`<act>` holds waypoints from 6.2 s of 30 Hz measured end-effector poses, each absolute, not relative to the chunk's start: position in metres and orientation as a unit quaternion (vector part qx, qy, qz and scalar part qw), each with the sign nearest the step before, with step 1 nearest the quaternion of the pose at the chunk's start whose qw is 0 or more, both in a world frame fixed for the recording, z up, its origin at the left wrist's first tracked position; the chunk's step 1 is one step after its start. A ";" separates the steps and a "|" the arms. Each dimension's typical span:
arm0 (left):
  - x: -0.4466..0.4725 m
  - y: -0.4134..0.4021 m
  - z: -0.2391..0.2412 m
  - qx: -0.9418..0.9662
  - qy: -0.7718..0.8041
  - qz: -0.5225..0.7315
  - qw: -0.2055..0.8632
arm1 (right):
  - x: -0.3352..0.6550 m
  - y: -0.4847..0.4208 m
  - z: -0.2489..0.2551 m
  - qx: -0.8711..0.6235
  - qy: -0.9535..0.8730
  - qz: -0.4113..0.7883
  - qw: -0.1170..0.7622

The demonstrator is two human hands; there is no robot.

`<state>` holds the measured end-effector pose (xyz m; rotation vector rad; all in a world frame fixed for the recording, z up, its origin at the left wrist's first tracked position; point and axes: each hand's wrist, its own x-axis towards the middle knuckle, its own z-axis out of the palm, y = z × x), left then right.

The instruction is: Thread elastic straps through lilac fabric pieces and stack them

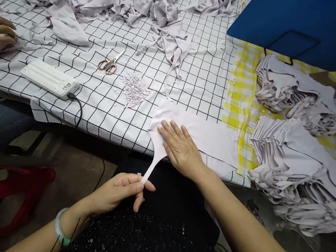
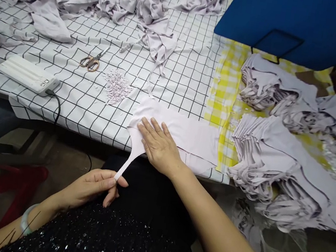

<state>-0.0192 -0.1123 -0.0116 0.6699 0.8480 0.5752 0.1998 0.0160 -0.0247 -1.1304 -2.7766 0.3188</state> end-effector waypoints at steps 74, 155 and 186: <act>0.021 0.040 -0.021 0.854 0.365 0.276 0.247 | 0.193 -0.022 0.022 -0.590 -0.274 0.695 0.307; -0.026 0.100 0.075 0.750 0.516 0.216 0.351 | 0.319 0.035 0.019 -0.658 -0.440 0.360 0.494; 0.360 0.226 0.051 0.696 0.421 0.206 0.544 | 0.627 0.013 -0.003 -0.832 -0.323 0.004 0.451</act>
